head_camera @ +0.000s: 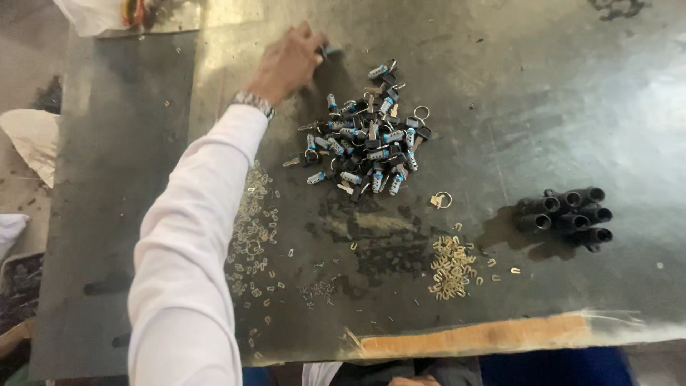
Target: The person sits at a metal workbench assembling small cylindrical metal components. They hold a part in one hand, dip a red-handled brush into a jar of amber adhesive, brush the adhesive onto the part, press a second piece onto it, and set the assembled part on the table. At the end they gather the finished parts and sweep them into a blue bin.
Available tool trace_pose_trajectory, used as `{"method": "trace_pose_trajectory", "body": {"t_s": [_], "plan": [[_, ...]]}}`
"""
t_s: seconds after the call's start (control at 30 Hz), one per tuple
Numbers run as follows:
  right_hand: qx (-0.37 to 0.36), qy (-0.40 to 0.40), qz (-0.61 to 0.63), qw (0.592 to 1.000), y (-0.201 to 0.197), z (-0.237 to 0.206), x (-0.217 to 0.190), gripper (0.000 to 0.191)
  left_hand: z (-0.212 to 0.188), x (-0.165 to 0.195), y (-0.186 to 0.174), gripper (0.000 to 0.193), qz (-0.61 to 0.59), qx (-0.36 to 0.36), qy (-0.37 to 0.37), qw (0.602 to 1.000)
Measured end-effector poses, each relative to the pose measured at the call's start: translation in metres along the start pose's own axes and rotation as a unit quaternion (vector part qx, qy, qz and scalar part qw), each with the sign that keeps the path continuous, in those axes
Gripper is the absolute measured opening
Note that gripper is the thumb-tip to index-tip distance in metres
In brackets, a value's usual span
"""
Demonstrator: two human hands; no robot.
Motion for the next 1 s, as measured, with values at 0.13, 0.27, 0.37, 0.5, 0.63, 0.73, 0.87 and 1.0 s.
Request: {"method": "trace_pose_trajectory", "body": {"t_s": [0.13, 0.27, 0.37, 0.5, 0.63, 0.73, 0.87, 1.0], "plan": [[-0.025, -0.079, -0.073, 0.994, -0.008, -0.018, -0.038, 0.029, -0.029, 0.03, 0.004, 0.038, -0.03, -0.156, -0.018, 0.987], [-0.067, -0.106, -0.21, 0.97, -0.056, 0.0, -0.102, 0.029, -0.06, 0.063, -0.015, 0.072, -0.053, -0.211, 0.009, 0.976], [-0.108, 0.036, -0.277, 0.954, -0.095, 0.063, -0.132, 0.056, -0.076, 0.073, -0.034, 0.102, -0.054, -0.253, 0.002, 0.966], [-0.163, -0.172, -0.409, 0.881, -0.094, 0.181, -0.18, 0.097, -0.091, 0.088, -0.06, 0.138, -0.061, -0.258, 0.021, 0.964], [-0.211, -0.013, -0.612, 0.762, -0.075, 0.267, -0.171, 0.157, -0.1, 0.103, -0.067, 0.161, -0.028, -0.277, -0.015, 0.96], [-0.221, 0.016, -0.624, 0.749, -0.067, 0.295, -0.173, 0.165, -0.104, 0.108, -0.068, 0.162, -0.01, -0.263, -0.045, 0.964], [-0.254, 0.059, -0.606, 0.752, -0.063, 0.31, -0.171, 0.168, -0.105, 0.107, -0.064, 0.161, -0.009, -0.265, -0.069, 0.962], [-0.249, 0.089, -0.605, 0.752, -0.066, 0.312, -0.17, 0.153, -0.102, 0.105, -0.063, 0.156, -0.032, -0.239, -0.064, 0.969]]}}
Point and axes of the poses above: each hand's wrist, its own z-axis towards the middle knuckle, its own y-axis out of the palm, x = y × z, the point moved 5 cm from there along z, towards the middle knuckle, and after that the axes turned 2 degrees about z, right-handed, at the moved point
